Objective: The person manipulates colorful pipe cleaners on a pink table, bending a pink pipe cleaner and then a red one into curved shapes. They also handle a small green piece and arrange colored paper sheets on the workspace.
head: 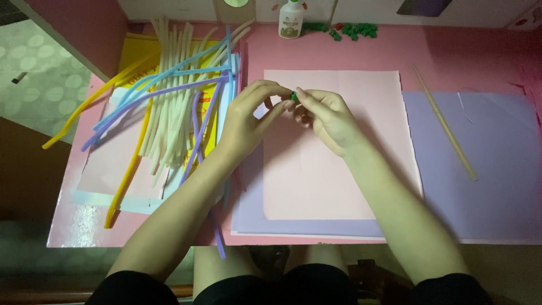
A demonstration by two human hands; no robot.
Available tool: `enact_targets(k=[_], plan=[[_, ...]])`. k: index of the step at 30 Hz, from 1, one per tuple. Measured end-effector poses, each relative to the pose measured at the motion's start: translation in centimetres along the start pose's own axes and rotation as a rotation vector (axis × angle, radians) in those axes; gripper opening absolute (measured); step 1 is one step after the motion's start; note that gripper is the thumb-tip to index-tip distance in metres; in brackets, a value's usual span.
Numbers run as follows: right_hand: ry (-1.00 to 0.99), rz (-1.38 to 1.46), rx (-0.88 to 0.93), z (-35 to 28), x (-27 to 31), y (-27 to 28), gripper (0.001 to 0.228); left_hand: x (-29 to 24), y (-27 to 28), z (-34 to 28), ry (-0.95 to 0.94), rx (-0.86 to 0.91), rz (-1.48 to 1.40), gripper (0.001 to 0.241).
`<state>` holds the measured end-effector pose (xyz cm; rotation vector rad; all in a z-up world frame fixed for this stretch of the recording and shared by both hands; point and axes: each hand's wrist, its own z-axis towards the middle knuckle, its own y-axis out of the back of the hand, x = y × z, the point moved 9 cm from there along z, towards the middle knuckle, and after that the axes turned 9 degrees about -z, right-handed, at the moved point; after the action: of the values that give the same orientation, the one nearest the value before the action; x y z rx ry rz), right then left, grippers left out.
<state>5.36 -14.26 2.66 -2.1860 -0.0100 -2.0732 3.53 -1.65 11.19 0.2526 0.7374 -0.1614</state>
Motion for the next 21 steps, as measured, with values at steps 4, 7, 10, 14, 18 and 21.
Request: enact_targets(k=[4,7,10,14,18,21], plan=[[0.014,-0.002,-0.014,-0.1,0.5,-0.3,0.027,0.2,0.1,0.1,0.020,0.006,-0.002,0.010],[0.033,-0.029,-0.023,-0.4,1.3,-0.4,0.028,0.2,0.0,0.0,0.008,0.018,-0.002,0.011],[0.043,-0.049,-0.042,-0.5,1.6,-0.4,0.029,0.2,-0.2,-0.1,-0.004,0.029,0.041,0.009],[0.075,-0.109,-0.050,-0.7,2.0,-0.7,0.031,1.0,-0.4,-0.2,0.039,0.063,0.063,0.007],[0.164,-0.227,-0.060,-1.1,3.0,-1.1,0.031,1.2,-0.7,-0.3,-0.005,0.124,0.159,0.000],[0.234,-0.297,-0.057,-0.9,2.9,-1.3,0.032,0.6,-0.9,-0.2,-0.019,0.164,0.239,0.003]])
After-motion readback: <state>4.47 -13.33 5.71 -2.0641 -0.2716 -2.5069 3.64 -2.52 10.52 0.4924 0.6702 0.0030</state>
